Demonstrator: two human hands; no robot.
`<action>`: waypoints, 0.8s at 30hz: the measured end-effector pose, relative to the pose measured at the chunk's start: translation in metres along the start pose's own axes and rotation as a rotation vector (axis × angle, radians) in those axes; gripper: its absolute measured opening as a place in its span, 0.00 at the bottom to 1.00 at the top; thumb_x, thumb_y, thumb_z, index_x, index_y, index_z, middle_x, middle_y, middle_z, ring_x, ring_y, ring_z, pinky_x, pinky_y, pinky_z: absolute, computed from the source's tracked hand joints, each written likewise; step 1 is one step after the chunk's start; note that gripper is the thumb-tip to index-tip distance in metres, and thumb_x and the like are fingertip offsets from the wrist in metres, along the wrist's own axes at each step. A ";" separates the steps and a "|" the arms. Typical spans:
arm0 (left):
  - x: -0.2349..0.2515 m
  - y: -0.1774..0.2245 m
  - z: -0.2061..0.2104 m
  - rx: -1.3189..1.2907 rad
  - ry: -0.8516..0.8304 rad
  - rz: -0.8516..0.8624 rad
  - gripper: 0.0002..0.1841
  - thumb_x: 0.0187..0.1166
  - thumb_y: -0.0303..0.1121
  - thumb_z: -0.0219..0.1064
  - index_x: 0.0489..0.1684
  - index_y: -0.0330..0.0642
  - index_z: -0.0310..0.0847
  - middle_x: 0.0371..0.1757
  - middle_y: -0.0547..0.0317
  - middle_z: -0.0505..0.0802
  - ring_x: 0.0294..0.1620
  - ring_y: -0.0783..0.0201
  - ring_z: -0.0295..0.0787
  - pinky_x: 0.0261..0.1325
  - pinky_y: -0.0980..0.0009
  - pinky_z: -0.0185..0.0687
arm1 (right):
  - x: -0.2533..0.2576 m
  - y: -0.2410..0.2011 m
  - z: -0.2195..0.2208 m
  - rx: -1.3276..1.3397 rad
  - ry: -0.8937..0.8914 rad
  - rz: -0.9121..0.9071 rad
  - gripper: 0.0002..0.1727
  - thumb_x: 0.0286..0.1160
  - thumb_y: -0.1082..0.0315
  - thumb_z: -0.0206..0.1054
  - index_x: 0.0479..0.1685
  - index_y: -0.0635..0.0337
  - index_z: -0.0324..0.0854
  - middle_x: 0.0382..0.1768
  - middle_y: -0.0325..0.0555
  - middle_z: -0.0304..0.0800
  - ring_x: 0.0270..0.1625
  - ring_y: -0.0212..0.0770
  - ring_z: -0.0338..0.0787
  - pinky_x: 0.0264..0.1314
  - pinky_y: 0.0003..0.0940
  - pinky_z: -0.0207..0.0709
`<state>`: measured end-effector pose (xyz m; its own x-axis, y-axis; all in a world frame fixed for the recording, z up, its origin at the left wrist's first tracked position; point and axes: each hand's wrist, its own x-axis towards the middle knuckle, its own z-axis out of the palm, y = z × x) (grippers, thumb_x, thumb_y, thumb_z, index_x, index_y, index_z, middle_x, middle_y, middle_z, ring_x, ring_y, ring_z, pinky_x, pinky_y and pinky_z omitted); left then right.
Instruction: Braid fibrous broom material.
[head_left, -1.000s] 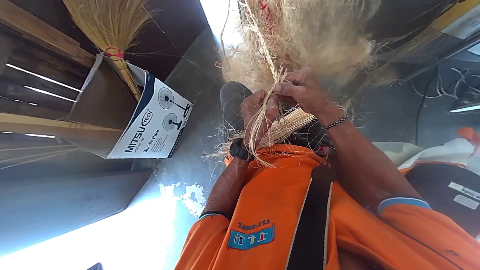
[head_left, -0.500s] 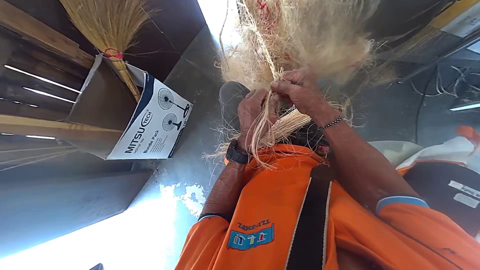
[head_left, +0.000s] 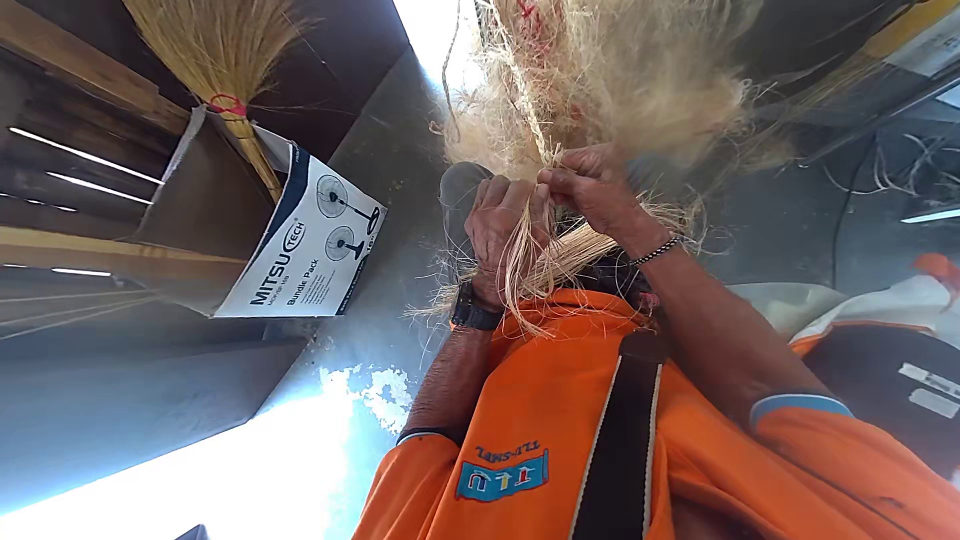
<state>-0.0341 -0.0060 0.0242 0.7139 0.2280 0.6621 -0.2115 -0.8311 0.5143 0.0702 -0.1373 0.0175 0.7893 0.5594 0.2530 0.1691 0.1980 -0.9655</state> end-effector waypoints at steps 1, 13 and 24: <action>0.000 0.001 -0.001 0.006 0.005 0.010 0.11 0.82 0.36 0.68 0.36 0.40 0.93 0.34 0.53 0.91 0.44 0.56 0.89 0.49 0.65 0.84 | 0.000 0.000 0.001 0.018 0.001 0.010 0.14 0.78 0.73 0.69 0.20 0.58 0.83 0.18 0.33 0.84 0.19 0.25 0.76 0.21 0.21 0.69; -0.006 -0.001 -0.003 0.168 -0.122 0.162 0.08 0.80 0.33 0.68 0.35 0.41 0.91 0.35 0.51 0.89 0.44 0.51 0.87 0.44 0.62 0.83 | 0.001 -0.006 0.006 -0.001 0.024 0.176 0.14 0.71 0.75 0.72 0.16 0.57 0.83 0.17 0.33 0.84 0.14 0.23 0.70 0.16 0.22 0.61; 0.004 0.002 -0.005 -0.267 -0.335 -0.326 0.19 0.70 0.23 0.71 0.61 0.29 0.82 0.35 0.53 0.94 0.31 0.66 0.91 0.40 0.68 0.89 | -0.001 -0.010 0.002 0.015 -0.088 0.193 0.07 0.69 0.79 0.72 0.24 0.63 0.84 0.21 0.39 0.86 0.13 0.27 0.72 0.13 0.22 0.64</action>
<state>-0.0353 -0.0043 0.0310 0.9356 0.2422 0.2569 -0.0742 -0.5765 0.8137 0.0663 -0.1383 0.0268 0.7515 0.6562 0.0682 0.0105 0.0915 -0.9958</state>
